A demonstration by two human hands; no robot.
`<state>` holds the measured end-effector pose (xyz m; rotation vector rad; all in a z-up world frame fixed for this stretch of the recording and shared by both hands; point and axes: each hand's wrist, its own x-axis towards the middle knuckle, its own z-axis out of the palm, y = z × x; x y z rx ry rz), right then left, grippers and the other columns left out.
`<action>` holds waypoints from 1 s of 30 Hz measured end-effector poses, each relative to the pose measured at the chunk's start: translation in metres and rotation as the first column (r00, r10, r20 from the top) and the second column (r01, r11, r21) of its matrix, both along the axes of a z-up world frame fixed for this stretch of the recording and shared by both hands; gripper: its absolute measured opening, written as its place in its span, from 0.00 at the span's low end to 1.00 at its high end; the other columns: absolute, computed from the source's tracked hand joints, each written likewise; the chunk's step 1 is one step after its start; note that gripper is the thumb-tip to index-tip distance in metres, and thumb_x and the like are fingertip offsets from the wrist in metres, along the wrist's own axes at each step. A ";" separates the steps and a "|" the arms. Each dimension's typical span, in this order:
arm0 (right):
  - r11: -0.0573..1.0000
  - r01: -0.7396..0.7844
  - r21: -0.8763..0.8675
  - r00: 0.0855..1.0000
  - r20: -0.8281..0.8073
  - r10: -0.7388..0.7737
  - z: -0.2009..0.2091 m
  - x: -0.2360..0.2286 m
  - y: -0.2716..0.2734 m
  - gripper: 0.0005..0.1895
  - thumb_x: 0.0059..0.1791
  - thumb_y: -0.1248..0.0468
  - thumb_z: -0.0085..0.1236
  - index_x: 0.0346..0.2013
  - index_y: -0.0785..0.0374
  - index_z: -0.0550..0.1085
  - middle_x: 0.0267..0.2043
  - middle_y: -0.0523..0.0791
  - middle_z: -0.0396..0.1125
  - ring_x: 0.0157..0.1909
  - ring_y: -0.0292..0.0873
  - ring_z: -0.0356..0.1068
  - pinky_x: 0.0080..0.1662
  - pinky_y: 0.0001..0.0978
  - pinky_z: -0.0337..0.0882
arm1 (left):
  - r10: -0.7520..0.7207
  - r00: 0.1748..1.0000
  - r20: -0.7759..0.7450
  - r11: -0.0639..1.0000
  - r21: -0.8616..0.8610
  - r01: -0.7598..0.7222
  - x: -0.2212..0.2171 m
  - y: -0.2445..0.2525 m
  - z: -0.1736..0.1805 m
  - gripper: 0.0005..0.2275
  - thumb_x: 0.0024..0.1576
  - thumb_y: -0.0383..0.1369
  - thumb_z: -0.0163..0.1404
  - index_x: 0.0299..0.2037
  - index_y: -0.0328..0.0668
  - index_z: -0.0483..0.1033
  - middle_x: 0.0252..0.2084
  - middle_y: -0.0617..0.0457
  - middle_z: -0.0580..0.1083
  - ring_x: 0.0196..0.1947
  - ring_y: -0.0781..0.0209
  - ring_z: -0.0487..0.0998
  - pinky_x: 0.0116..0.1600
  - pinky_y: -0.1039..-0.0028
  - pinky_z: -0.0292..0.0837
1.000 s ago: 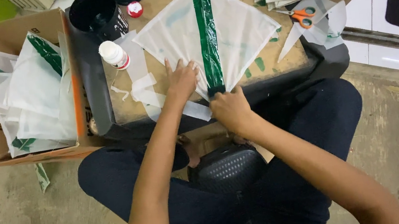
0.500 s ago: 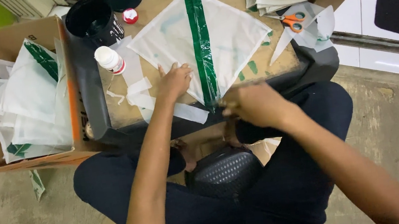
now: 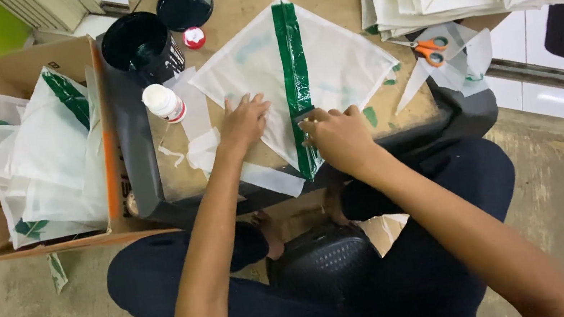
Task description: Painting a green vertical stripe on white kites using a foam brush and then placing them in a box.
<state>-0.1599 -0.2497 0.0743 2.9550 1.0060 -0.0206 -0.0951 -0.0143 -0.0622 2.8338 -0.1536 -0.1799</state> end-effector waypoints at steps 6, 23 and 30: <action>0.996 -0.081 -0.028 0.994 -0.080 0.079 -0.017 -0.014 0.009 0.08 0.51 0.62 0.55 0.41 0.55 0.81 0.42 0.45 0.75 0.45 0.49 0.77 0.49 0.50 0.72 | -0.078 0.997 -0.028 0.995 0.063 0.079 -0.010 -0.016 0.026 0.20 0.64 0.40 0.47 0.68 0.61 0.68 0.74 0.58 0.62 0.75 0.51 0.55 0.74 0.33 0.40; 0.992 -0.117 0.042 0.986 -0.113 0.121 -0.015 -0.095 -0.018 0.13 0.48 0.55 0.55 0.45 0.48 0.79 0.40 0.41 0.74 0.43 0.46 0.75 0.44 0.45 0.64 | -0.058 0.996 -0.066 0.990 0.125 0.066 0.004 -0.023 0.023 0.18 0.63 0.38 0.49 0.65 0.58 0.72 0.72 0.57 0.64 0.74 0.46 0.58 0.72 0.29 0.30; 0.982 -0.038 0.184 0.991 -0.118 0.060 0.050 -0.050 -0.016 0.14 0.47 0.57 0.58 0.47 0.49 0.80 0.46 0.42 0.75 0.44 0.49 0.78 0.40 0.45 0.70 | 0.001 0.990 -0.142 1.000 0.005 0.000 0.005 -0.020 0.041 0.18 0.65 0.34 0.44 0.65 0.60 0.72 0.72 0.58 0.65 0.74 0.46 0.57 0.71 0.26 0.28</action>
